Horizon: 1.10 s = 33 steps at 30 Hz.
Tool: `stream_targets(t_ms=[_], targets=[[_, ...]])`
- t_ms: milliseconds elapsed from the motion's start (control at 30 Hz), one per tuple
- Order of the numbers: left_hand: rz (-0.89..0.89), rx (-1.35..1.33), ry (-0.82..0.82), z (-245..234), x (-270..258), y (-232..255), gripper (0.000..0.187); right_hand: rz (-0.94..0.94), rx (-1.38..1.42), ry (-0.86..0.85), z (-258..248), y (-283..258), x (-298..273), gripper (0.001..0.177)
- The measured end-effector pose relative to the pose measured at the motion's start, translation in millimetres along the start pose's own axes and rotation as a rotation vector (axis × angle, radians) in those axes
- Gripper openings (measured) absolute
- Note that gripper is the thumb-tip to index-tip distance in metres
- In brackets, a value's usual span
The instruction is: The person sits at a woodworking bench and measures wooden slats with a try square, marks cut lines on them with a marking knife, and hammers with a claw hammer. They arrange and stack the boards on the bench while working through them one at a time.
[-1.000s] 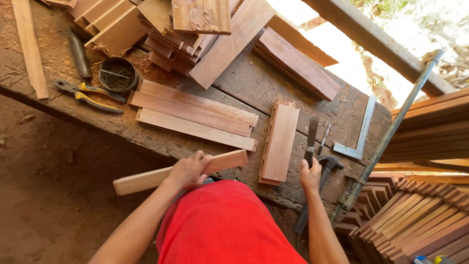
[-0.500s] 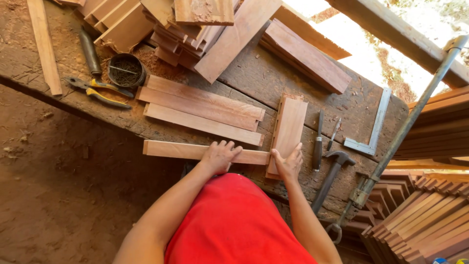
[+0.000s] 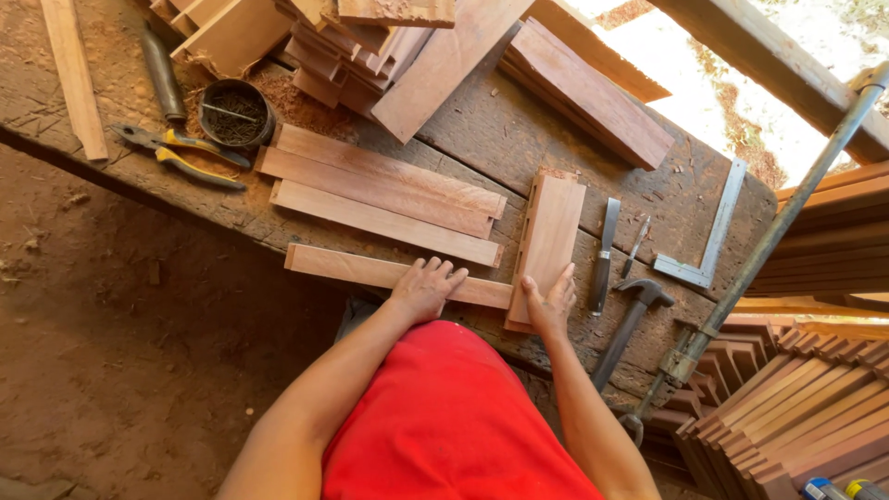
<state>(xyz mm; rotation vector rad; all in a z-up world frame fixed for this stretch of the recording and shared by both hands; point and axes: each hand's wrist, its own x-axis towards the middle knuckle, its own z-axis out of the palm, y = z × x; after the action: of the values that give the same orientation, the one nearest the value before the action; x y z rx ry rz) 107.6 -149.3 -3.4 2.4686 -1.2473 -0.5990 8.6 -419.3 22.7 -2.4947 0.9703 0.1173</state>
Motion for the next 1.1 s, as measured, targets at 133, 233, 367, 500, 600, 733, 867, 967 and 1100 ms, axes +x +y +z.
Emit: stream_targets(t_ms=[133,233,367,500,600,733,867,967,1100], targets=[[0.051,0.018,0.037,-13.2,-1.7,-0.9,0.062,0.086,-0.022,-0.040,4.6,-0.7,5.1,0.109],[0.057,0.011,0.070,-4.7,-2.7,3.2,0.060,0.117,-0.024,-0.045,7.4,2.0,6.5,0.111],[0.073,0.016,0.097,-2.6,1.7,-0.6,0.059,0.117,-0.022,-0.034,8.9,-0.4,9.4,0.110],[0.067,-0.011,0.091,-2.8,-2.2,0.1,0.060,0.128,0.009,-0.035,7.3,0.2,6.7,0.110],[0.043,0.003,0.091,-1.0,0.7,-5.1,0.062,0.130,0.039,-0.026,2.7,-11.3,9.7,0.110],[0.047,-0.058,0.155,-45.7,-14.6,2.5,0.066,0.125,0.030,-0.036,-3.1,-15.7,3.7,0.114],[-0.185,0.046,0.310,-44.1,-8.3,-49.5,0.046,0.126,0.018,-0.041,2.0,-13.4,5.8,0.117],[-0.202,0.110,0.244,-36.9,-8.9,-77.0,0.060,0.108,0.022,-0.027,1.1,-10.6,5.7,0.116],[-0.161,0.205,0.304,-22.2,-1.3,-80.0,0.052,0.118,0.040,-0.024,-8.5,-21.2,2.8,0.116]])
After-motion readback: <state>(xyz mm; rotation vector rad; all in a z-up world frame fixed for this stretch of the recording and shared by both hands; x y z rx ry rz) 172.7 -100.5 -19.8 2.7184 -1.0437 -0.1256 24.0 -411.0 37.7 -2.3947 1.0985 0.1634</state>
